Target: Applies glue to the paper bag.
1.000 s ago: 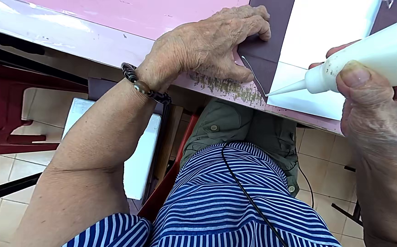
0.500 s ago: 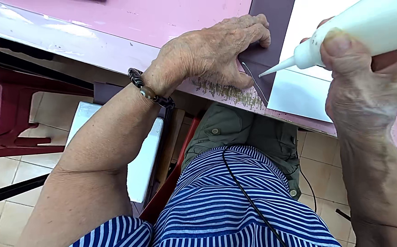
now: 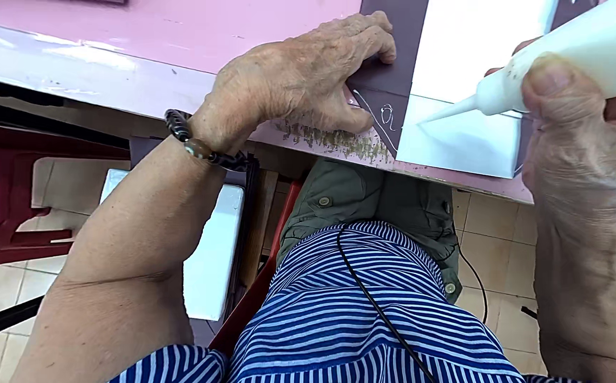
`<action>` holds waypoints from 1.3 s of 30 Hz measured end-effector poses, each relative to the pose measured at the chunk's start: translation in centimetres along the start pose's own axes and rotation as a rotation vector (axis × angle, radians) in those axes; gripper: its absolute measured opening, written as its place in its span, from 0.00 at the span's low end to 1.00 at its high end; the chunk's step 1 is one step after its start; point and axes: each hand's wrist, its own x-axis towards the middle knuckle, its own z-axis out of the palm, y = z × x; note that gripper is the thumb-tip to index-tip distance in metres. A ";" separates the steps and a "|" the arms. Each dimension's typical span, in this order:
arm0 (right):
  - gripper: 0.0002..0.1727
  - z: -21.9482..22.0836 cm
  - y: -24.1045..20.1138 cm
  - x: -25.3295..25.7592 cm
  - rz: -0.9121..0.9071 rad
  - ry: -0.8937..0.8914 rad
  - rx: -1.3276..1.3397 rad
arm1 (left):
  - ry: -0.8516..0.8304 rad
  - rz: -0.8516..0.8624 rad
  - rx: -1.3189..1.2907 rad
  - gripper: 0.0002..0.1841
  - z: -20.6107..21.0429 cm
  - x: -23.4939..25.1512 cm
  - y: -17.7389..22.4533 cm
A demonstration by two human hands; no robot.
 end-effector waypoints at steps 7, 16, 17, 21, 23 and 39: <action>0.28 -4.3 0.7 -1.7 0.015 0.137 -0.089 | -0.136 -0.092 0.026 0.40 -2.3 0.3 1.2; 0.24 1.6 1.0 0.1 -0.172 0.144 0.068 | -0.098 -0.106 0.258 0.19 -3.1 2.8 3.6; 0.24 0.7 1.0 -0.1 -0.149 0.144 0.052 | -0.115 -0.133 0.279 0.17 -3.1 3.3 3.9; 0.24 -3.0 0.5 -2.7 -0.018 0.157 -0.033 | -0.098 -0.170 0.327 0.15 -2.4 4.7 3.9; 0.26 -2.6 0.0 -3.5 -0.026 0.160 -0.019 | -0.092 -0.165 0.359 0.15 -2.4 5.3 4.3; 0.26 -5.5 0.7 -4.6 -0.006 0.250 -0.045 | -0.107 -0.254 0.400 0.19 -2.5 7.1 4.9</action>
